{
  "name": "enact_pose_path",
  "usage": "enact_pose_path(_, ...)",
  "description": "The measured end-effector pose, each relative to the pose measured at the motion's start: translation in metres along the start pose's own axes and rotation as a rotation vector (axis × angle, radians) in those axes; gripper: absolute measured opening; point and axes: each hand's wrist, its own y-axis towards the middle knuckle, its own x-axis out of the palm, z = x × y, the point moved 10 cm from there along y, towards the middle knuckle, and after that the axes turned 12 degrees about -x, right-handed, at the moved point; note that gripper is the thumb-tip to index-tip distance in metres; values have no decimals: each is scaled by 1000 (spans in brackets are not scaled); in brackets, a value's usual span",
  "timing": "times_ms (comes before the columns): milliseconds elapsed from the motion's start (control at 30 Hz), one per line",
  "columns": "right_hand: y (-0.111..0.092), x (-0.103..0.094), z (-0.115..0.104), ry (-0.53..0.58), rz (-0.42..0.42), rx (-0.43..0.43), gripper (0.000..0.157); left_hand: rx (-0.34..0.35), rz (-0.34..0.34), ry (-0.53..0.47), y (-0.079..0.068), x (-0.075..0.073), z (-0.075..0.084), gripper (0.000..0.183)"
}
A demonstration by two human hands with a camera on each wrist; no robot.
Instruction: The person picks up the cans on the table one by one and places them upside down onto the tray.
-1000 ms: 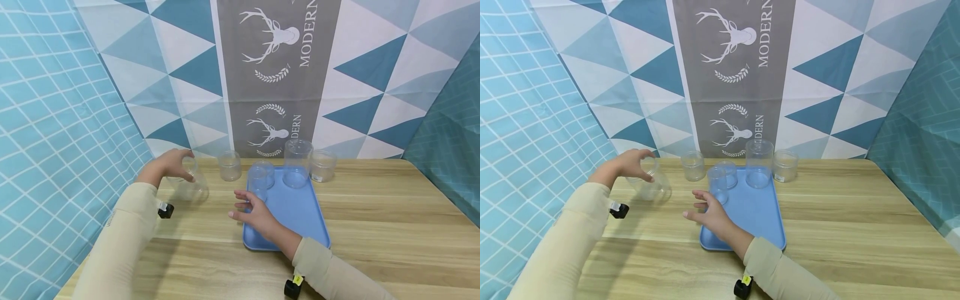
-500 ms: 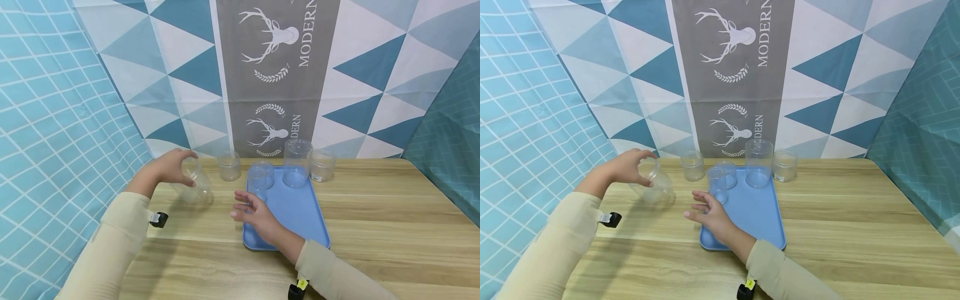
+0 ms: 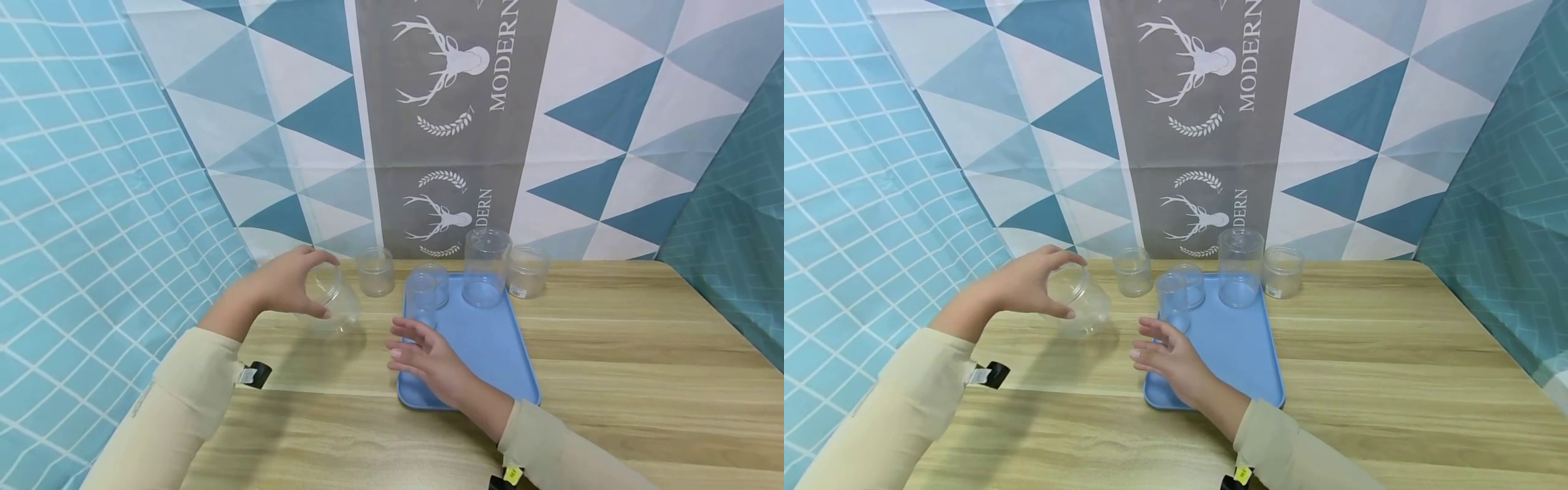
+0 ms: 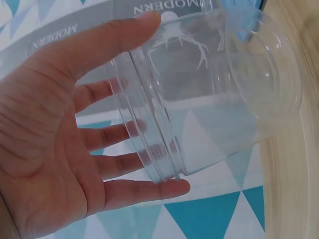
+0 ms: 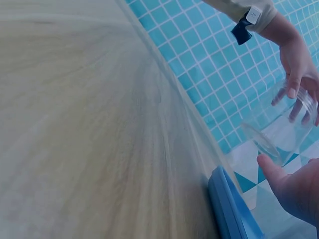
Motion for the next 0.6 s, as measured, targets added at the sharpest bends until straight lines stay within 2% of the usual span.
enact_pose_path(167, -6, 0, -4, 44, 11, 4, 59, 44, 25, 3, -7, -1, 15, 79)
enact_pose_path(267, -9, 0, -6, 74, 5, 9, 58, 79, 44, -28, -12, -1, 24, 78)
enact_pose_path(500, -22, 7, -13, 78, -149, 16, 67, 188, 93, -46, -26, 4, 50, 76)
enact_pose_path(600, -26, 7, -17, 87, -178, 9, 68, 222, 119, -47, -31, 4, 60, 76)
